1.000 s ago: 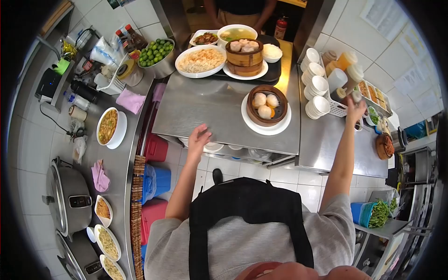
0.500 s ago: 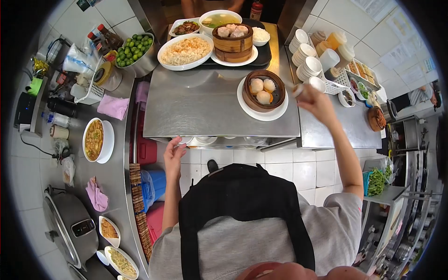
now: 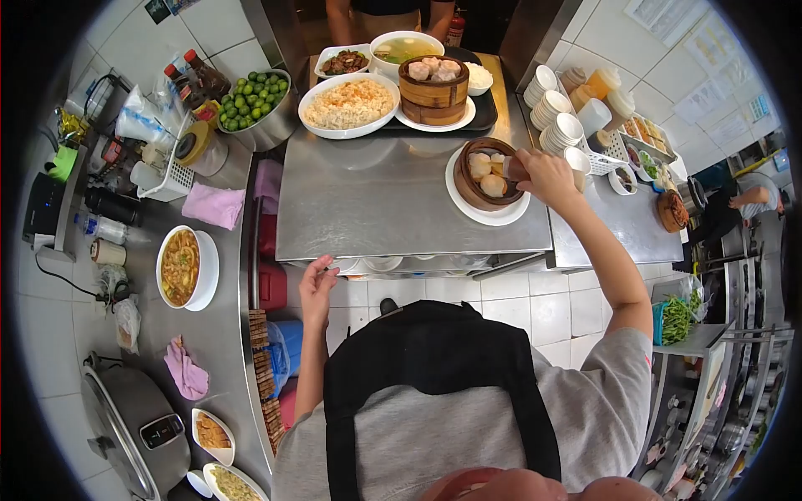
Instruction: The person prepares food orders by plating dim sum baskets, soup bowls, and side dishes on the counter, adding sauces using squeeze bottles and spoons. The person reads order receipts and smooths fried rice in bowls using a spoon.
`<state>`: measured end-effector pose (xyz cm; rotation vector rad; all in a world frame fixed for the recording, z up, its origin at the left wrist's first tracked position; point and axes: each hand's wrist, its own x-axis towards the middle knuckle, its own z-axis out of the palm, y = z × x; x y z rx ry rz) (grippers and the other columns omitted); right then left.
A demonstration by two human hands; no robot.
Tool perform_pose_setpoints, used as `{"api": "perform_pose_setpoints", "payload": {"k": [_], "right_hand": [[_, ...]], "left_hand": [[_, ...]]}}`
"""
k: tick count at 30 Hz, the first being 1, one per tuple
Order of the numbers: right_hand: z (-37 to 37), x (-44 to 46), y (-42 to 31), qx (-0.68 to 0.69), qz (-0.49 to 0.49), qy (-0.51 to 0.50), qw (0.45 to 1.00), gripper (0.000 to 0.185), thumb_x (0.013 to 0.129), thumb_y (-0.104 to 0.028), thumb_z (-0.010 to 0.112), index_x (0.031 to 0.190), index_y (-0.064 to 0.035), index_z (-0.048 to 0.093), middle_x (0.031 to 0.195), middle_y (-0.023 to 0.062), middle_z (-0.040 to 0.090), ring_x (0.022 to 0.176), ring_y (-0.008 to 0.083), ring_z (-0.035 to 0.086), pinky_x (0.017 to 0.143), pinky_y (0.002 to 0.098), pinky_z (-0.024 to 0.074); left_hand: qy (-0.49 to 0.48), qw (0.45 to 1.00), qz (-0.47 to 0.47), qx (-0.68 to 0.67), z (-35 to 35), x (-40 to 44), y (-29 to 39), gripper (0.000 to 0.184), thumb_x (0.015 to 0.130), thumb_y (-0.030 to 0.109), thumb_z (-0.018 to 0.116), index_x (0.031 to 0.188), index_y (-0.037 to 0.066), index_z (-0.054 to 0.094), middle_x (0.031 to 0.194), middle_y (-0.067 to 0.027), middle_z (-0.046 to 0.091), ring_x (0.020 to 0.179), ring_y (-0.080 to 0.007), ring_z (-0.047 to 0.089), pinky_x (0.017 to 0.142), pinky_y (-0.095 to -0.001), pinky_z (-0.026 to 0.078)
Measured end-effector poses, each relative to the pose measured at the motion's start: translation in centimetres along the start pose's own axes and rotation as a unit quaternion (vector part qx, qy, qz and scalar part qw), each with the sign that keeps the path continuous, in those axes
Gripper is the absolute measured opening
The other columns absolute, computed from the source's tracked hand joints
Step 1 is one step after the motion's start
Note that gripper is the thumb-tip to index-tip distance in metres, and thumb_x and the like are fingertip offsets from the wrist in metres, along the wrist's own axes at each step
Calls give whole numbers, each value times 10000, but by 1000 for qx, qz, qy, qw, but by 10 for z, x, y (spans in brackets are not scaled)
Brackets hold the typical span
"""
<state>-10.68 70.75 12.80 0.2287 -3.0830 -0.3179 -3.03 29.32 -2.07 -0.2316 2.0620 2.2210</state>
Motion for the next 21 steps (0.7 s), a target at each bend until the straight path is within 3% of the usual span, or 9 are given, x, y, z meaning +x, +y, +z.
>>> {"api": "perform_pose_setpoints", "payload": {"k": [8, 11, 13, 14, 15, 17, 18, 19, 21], "right_hand": [[5, -15, 25, 14, 82, -51, 995, 452, 601, -264, 718, 929, -66, 477, 837, 94, 595, 796, 275, 586, 651, 378, 463], [27, -22, 40, 121, 70, -6, 990, 464, 618, -273, 716, 956, -50, 488, 821, 112, 595, 764, 266, 590, 650, 365, 455], [38, -30, 54, 428, 77, 79, 897, 472, 656, -272, 705, 999, -21, 499, 785, 91, 581, 729, 199, 570, 645, 327, 442], [41, -36, 67, 523, 131, 19, 842, 471, 698, -272, 682, 1032, 4, 499, 787, 70, 564, 744, 138, 524, 660, 293, 427], [40, -44, 78, 522, 137, 30, 841, 471, 698, -272, 682, 1032, 4, 499, 787, 70, 564, 744, 138, 524, 660, 293, 427], [35, -52, 100, 624, 152, 220, 734, 450, 721, -272, 665, 1018, 20, 494, 801, 62, 567, 751, 121, 510, 660, 287, 426], [17, -59, 113, 499, 204, 261, 800, 389, 745, -216, 645, 1034, -8, 488, 842, 79, 573, 786, 118, 525, 686, 266, 424], [29, -51, 130, 516, 173, 412, 731, 357, 765, -199, 624, 1022, 3, 482, 832, 83, 576, 794, 138, 547, 663, 278, 444], [9, -54, 151, 556, 242, 408, 683, 363, 791, -134, 589, 1073, 39, 441, 920, 126, 562, 719, 156, 581, 582, 249, 477]], "left_hand": [[20, 999, -4, 35, -20, -3, -4, 319, 797, 97, 531, 1106, 29, 494, 1039, -62, 546, 888, -142, 546, 715, -234, 405], [22, 999, -1, 37, -15, -8, -5, 325, 796, 115, 540, 1107, 34, 495, 1037, -62, 548, 877, -139, 547, 716, -237, 404], [18, 999, 11, 34, -9, -11, -4, 329, 794, 125, 547, 1107, 37, 497, 1036, -61, 548, 871, -137, 547, 718, -238, 404], [27, 999, 11, 30, -4, -15, -4, 332, 793, 134, 552, 1106, 37, 497, 1035, -61, 549, 872, -137, 546, 716, -239, 405], [35, 999, 11, 24, 3, -18, -4, 336, 791, 142, 558, 1104, 37, 498, 1034, -60, 550, 872, -137, 546, 714, -240, 405], [56, 998, 18, 11, 16, -31, -7, 328, 792, 130, 557, 1100, 36, 499, 1026, -57, 550, 860, -132, 547, 705, -229, 402], [48, 999, 6, 2, 18, -35, -17, 320, 793, 118, 550, 1098, 34, 500, 1022, -57, 551, 855, -129, 549, 705, -221, 400], [54, 998, 4, -12, 20, -36, -24, 312, 795, 107, 544, 1095, 33, 500, 1017, -57, 552, 850, -126, 551, 704, -212, 398], [46, 999, 23, -9, 27, -45, -35, 300, 788, 63, 535, 1082, 16, 499, 1006, -65, 551, 839, -119, 552, 705, -210, 406]]}}
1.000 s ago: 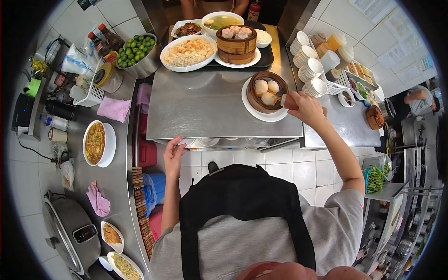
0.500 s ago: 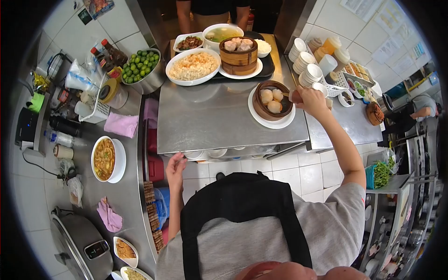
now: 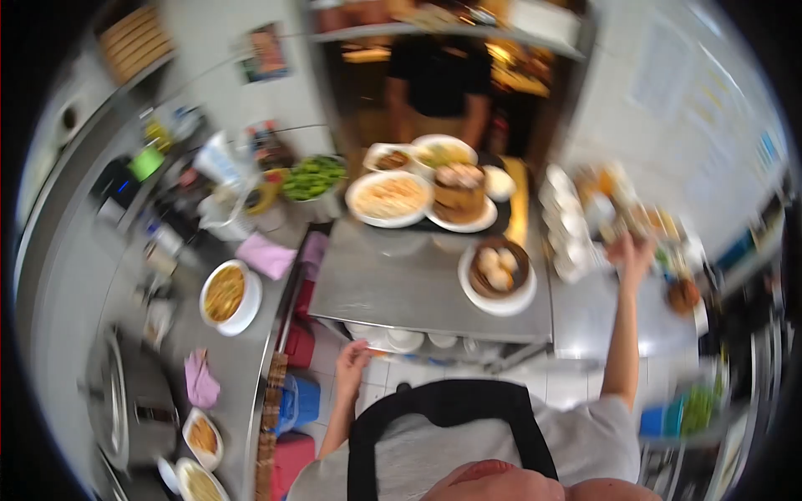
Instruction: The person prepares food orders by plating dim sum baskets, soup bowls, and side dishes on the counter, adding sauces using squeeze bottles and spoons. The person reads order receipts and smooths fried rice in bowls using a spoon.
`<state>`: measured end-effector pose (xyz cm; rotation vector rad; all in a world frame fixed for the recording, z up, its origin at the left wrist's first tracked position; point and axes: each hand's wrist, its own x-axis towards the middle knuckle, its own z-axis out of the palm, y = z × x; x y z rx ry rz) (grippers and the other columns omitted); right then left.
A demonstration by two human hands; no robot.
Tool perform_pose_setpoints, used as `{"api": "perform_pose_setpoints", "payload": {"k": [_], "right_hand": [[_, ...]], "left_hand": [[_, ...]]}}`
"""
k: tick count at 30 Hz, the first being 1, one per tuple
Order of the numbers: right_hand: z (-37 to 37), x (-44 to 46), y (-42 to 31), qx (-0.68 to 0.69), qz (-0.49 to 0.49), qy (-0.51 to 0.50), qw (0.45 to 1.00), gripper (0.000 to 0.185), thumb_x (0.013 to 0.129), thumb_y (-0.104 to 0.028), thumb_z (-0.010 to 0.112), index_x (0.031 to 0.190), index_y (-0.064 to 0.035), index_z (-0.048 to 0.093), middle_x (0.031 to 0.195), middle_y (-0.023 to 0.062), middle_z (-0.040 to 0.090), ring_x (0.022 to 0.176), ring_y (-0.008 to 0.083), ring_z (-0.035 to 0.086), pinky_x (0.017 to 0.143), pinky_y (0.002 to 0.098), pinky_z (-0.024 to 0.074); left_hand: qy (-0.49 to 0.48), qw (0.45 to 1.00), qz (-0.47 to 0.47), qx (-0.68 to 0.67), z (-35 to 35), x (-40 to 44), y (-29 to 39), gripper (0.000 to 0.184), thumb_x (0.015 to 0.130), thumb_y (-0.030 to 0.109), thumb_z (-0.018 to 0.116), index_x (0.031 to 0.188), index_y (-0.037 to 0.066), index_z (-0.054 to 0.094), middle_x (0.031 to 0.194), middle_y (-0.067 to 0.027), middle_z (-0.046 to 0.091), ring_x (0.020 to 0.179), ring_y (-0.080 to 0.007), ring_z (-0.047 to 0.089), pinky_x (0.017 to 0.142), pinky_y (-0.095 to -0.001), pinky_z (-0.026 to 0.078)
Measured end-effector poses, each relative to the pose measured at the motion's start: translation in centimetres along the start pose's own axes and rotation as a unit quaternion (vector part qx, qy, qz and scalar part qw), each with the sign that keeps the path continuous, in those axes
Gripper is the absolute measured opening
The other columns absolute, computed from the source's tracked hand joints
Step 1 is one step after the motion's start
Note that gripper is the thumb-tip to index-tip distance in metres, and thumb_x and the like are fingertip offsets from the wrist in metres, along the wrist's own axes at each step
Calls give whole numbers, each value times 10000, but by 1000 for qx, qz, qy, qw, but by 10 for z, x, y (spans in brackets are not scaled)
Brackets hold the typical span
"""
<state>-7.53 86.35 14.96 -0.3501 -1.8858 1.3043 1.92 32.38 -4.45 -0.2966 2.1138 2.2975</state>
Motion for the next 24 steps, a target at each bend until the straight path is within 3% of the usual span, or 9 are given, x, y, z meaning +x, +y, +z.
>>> {"api": "perform_pose_setpoints", "payload": {"k": [2, 4, 5, 7, 10, 13, 15, 19, 24], "right_hand": [[1, 29, 42, 135, -167, 109, 971, 455, 769, -73, 606, 1135, 49, 364, 982, 156, 538, 762, 184, 574, 639, 274, 494], [-2, 31, 36, -47, -260, 178, 948, 427, 755, -113, 637, 1111, 3, 431, 973, 129, 474, 950, 223, 486, 771, 315, 455], [-9, 35, 51, -215, -245, 227, 918, 434, 735, -149, 662, 1078, 18, 455, 977, 137, 483, 914, 229, 494, 762, 327, 444], [-12, 51, 100, -55, -180, 148, 971, 494, 711, -195, 677, 1078, 49, 453, 1010, 173, 524, 922, 274, 522, 791, 346, 420], [-12, 45, 133, -216, -123, 147, 957, 568, 707, -157, 673, 1163, 45, 402, 1061, 196, 522, 911, 275, 546, 768, 340, 435], [-5, 45, 147, -192, -39, 125, 973, 598, 745, -226, 632, 1208, 39, 360, 1116, 230, 496, 971, 320, 519, 803, 368, 410], [2, 60, 159, -235, -147, 187, 942, 521, 784, -220, 581, 1194, 34, 383, 1156, 220, 462, 1058, 336, 449, 868, 395, 356], [56, 62, 42, -225, -323, 166, 904, 422, 806, -163, 540, 1161, 36, 425, 1161, 201, 447, 1087, 338, 405, 931, 396, 300], [182, 0, -118, -88, -403, -3, 911, 347, 755, -31, 537, 1099, -21, 495, 1220, 171, 406, 1161, 302, 353, 965, 364, 264]], "left_hand": [[15, 1000, 8, -7, 18, -14, 18, 295, 779, 33, 532, 1069, -7, 497, 994, -74, 550, 838, -121, 551, 714, -231, 422], [48, 998, 22, -41, 25, -23, 23, 289, 772, 18, 537, 1055, -25, 498, 980, -76, 548, 832, -123, 550, 724, -242, 427], [53, 997, 36, -31, 26, -29, 25, 286, 773, 22, 539, 1053, -21, 501, 977, -72, 548, 824, -123, 551, 729, -241, 426], [62, 996, 65, 19, 23, -37, 15, 282, 779, 40, 546, 1055, -1, 507, 978, -60, 549, 809, -119, 548, 717, -230, 421], [109, 994, 21, -14, 21, -62, 30, 291, 784, 57, 549, 1069, 13, 508, 982, -50, 548, 806, -115, 547, 689, -220, 418], [150, 988, 23, -31, 13, -76, 31, 297, 788, 67, 543, 1079, 20, 506, 997, -46, 548, 809, -116, 551, 666, -218, 415], [169, 984, 23, -40, 6, -78, 27, 296, 788, 61, 537, 1080, 21, 506, 1001, -46, 548, 808, -119, 553, 666, -221, 417], [178, 984, 2, -23, -21, -62, 26, 290, 789, 37, 518, 1078, 18, 507, 1008, -53, 549, 814, -125, 557, 664, -228, 426], [189, 980, 52, -16, -77, -24, 27, 289, 780, 32, 527, 1068, 7, 511, 1009, -67, 550, 811, -129, 561, 666, -230, 433]]}}
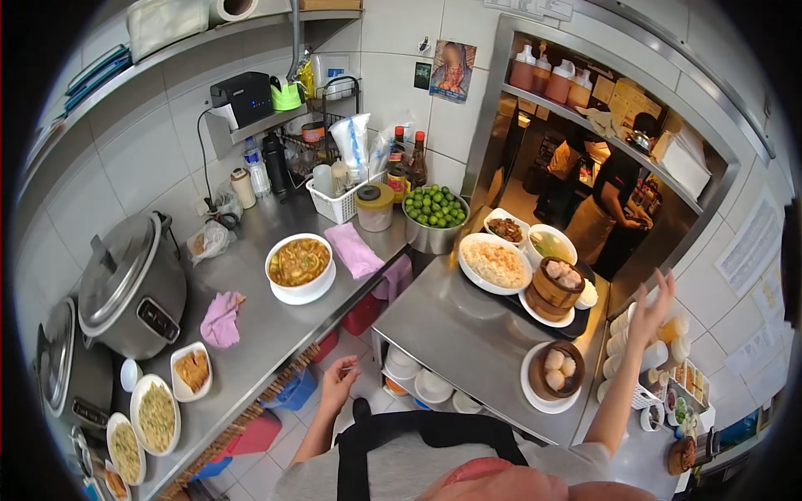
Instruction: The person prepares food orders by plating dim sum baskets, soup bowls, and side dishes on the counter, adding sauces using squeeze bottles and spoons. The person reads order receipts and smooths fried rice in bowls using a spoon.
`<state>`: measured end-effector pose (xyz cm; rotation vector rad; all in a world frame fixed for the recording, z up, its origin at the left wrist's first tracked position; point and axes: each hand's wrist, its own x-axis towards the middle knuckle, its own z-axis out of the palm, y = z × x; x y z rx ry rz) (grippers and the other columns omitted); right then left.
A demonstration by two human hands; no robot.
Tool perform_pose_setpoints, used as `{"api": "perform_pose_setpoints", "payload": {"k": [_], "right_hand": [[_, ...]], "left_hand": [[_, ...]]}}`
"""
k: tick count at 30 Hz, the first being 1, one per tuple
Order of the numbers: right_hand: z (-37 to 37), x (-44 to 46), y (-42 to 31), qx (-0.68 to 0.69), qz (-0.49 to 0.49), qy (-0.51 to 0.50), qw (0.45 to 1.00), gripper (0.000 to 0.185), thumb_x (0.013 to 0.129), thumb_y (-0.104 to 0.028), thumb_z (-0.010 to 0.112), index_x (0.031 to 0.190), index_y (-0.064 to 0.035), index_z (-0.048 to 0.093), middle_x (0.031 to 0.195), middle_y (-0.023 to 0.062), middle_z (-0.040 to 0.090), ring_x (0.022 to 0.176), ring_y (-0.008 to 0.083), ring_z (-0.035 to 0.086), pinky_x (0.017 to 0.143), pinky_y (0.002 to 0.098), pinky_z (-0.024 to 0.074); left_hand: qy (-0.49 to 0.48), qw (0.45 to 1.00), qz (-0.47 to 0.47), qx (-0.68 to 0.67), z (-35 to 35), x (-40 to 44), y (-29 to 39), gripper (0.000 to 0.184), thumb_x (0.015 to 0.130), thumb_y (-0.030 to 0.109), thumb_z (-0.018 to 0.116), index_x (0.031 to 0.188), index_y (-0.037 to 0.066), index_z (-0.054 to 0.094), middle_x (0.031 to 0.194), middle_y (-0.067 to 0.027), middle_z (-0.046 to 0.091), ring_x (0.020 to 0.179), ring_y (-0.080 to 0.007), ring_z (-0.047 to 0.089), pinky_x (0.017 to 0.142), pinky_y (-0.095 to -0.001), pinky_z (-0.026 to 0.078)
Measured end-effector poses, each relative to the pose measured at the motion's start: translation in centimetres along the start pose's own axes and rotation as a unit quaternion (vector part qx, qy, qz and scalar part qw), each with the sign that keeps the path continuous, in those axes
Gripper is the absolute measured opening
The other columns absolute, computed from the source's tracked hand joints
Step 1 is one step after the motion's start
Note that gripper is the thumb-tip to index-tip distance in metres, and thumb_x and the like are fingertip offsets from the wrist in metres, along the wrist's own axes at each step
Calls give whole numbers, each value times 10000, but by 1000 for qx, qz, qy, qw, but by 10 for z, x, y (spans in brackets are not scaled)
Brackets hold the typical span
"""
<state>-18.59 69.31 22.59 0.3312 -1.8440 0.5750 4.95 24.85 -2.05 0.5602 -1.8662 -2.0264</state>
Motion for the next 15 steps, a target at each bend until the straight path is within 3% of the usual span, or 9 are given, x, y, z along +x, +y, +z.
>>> {"api": "perform_pose_setpoints", "payload": {"k": [2, 6, 10, 15], "right_hand": [[38, 8, -68, 27, -40, -59, 997, 343, 729, 7, 537, 1068, -36, 507, 1240, 148, 388, 1177, 291, 342, 971, 348, 259], [112, -4, -150, 100, -81, -177, 976, 361, 698, -13, 564, 1052, -35, 495, 1248, 189, 349, 1165, 345, 331, 956, 382, 286], [165, -31, -199, 177, -74, -265, 945, 357, 703, -30, 586, 1047, -54, 493, 1267, 198, 328, 1177, 374, 313, 959, 405, 280], [185, -52, -218, 177, -65, -327, 926, 389, 697, -54, 602, 1065, -47, 477, 1300, 200, 283, 1199, 366, 289, 965, 399, 283]], "left_hand": [[14, 1000, 10, 2, -19, 27, 1, 293, 772, 23, 533, 1064, -1, 512, 1002, -75, 554, 806, -127, 559, 674, -230, 436], [26, 999, -4, -18, -56, 71, 3, 299, 765, 11, 533, 1062, -12, 510, 986, -90, 565, 803, -123, 557, 682, -231, 439], [-12, 1000, -23, -6, -86, 102, 5, 314, 762, 3, 531, 1075, -11, 507, 1003, -97, 562, 831, -123, 548, 695, -224, 434], [-86, 995, -52, -15, -92, 130, 13, 310, 801, 47, 517, 1107, 6, 488, 1039, -82, 556, 835, -133, 548, 681, -229, 433]]}}
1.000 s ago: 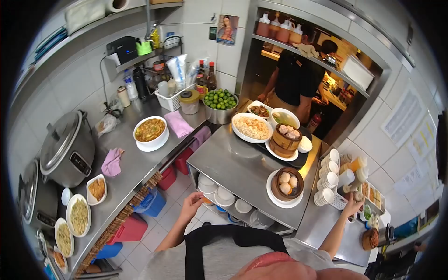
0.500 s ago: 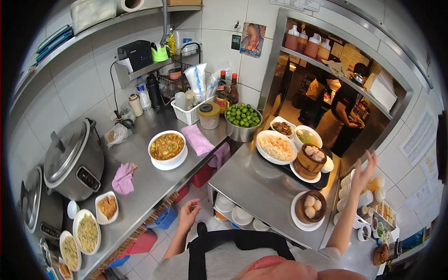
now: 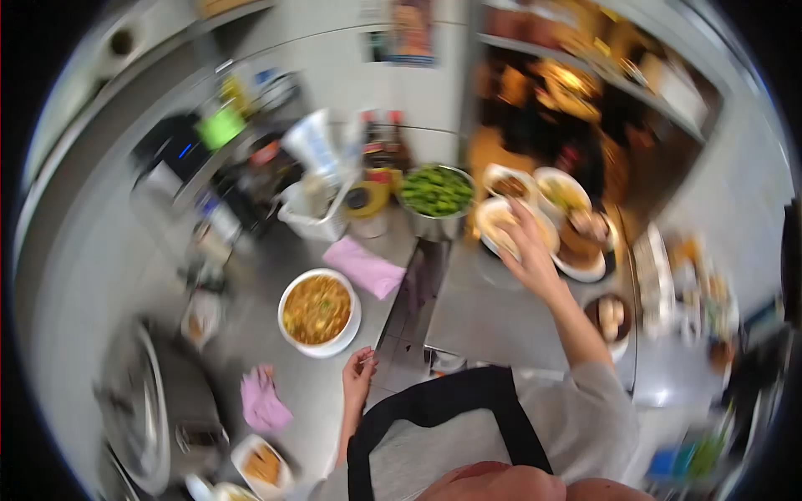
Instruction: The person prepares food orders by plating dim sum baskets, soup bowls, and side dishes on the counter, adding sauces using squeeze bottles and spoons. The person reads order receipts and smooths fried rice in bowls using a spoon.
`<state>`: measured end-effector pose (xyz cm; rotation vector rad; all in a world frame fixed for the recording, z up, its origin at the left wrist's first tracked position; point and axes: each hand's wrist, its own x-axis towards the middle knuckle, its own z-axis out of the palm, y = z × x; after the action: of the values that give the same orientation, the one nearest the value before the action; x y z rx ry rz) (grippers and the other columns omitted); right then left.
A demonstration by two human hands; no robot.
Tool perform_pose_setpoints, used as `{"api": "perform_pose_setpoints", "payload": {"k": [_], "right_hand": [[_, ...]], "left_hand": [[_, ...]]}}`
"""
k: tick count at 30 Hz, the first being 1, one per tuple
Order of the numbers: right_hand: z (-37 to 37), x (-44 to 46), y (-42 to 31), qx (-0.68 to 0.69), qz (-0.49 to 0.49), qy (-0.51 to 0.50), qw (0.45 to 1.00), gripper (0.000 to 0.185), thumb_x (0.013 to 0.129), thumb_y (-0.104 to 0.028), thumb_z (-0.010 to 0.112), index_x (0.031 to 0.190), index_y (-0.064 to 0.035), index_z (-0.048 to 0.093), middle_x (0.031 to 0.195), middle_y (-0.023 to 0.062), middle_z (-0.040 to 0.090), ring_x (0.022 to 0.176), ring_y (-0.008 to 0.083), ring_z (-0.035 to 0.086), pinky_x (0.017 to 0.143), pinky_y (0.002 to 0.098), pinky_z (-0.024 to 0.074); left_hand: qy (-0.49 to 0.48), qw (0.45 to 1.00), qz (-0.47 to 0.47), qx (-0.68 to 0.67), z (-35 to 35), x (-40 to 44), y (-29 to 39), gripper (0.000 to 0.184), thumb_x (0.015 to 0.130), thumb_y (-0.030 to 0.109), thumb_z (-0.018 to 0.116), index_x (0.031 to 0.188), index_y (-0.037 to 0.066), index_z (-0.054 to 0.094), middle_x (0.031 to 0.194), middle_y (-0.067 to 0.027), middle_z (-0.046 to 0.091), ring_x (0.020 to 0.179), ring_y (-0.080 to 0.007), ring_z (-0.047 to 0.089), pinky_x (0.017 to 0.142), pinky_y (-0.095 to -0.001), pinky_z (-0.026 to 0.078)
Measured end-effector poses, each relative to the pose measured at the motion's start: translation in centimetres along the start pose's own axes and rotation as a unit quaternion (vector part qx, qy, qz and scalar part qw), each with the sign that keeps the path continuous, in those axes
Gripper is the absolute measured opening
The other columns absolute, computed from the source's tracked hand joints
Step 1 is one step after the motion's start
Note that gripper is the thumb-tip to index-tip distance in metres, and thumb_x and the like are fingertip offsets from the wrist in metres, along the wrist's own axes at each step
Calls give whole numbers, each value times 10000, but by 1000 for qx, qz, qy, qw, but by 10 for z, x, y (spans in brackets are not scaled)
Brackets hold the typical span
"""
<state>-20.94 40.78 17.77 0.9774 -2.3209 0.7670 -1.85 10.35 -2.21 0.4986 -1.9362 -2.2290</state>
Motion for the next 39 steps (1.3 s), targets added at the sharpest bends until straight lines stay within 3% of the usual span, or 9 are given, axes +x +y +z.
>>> {"api": "perform_pose_setpoints", "payload": {"k": [12, 15, 17, 21, 25, 28, 31, 37, 39], "right_hand": [[-151, -170, 37, -205, 231, 266, 913, 318, 705, -61, 588, 1016, -50, 526, 1192, 188, 398, 1101, 321, 398, 907, 368, 344], [-199, -281, 74, -241, 302, 421, 821, 294, 708, -46, 582, 998, -60, 539, 1124, 113, 475, 887, 208, 526, 743, 303, 440], [-239, -376, 100, -259, 379, 551, 697, 232, 720, -14, 516, 951, -12, 537, 937, 114, 528, 768, 193, 534, 697, 286, 441], [-292, -611, 187, -194, 425, 758, 455, 168, 744, -92, 525, 887, -14, 565, 866, 119, 599, 806, 214, 569, 720, 302, 440], [-298, -789, 285, -197, 729, 464, 463, 175, 759, -165, 538, 841, -14, 574, 619, 67, 562, 490, 124, 508, 408, 250, 398], [-284, -870, 360, -67, 737, 340, 580, 258, 755, -207, 545, 945, -32, 539, 620, 64, 540, 475, 155, 504, 384, 254, 390], [-276, -905, 407, 202, 639, 480, 567, 369, 766, -248, 556, 1041, -16, 473, 719, 94, 542, 580, 202, 544, 473, 314, 444], [-287, -877, 409, 168, 693, 414, 566, 377, 765, -242, 553, 1049, -11, 466, 742, 103, 540, 600, 211, 545, 493, 322, 444], [-288, -872, 405, 135, 699, 392, 583, 379, 765, -240, 553, 1052, -9, 463, 750, 106, 540, 607, 214, 545, 500, 325, 444]], "left_hand": [[-402, 914, -40, 40, 86, 55, -16, 328, 860, 141, 498, 1168, 54, 429, 1042, -73, 558, 773, -99, 547, 638, -215, 455], [-387, 915, -34, 110, 144, 15, -5, 297, 860, 141, 497, 1139, 45, 464, 970, -65, 580, 713, -80, 531, 592, -193, 430], [-403, 909, -38, 102, 185, -16, -11, 287, 859, 131, 494, 1131, 43, 473, 925, -58, 588, 687, -74, 525, 572, -188, 419], [-446, 883, -70, 124, 268, -93, -65, 296, 851, 132, 502, 1130, 38, 472, 902, -49, 580, 668, -71, 516, 575, -184, 418], [-483, 835, -137, 226, 282, -164, -191, 351, 864, 238, 456, 1161, 50, 458, 980, -83, 549, 843, -156, 526, 703, -303, 454], [-402, 805, -273, 340, 251, -241, -188, 379, 861, 283, 438, 1164, 55, 456, 1011, -88, 531, 875, -172, 514, 718, -326, 450], [-318, 807, -360, 343, 246, -324, -173, 410, 859, 328, 421, 1167, 60, 455, 1042, -93, 514, 907, -188, 502, 734, -349, 446], [-231, 812, -437, 310, 282, -437, -166, 478, 853, 419, 386, 1174, 70, 452, 1104, -102, 478, 970, -220, 479, 765, -394, 438], [-198, 814, -461, 291, 274, -473, -177, 607, 777, 589, 371, 1158, 127, 471, 1144, -75, 412, 955, -240, 458, 752, -458, 426]]}}
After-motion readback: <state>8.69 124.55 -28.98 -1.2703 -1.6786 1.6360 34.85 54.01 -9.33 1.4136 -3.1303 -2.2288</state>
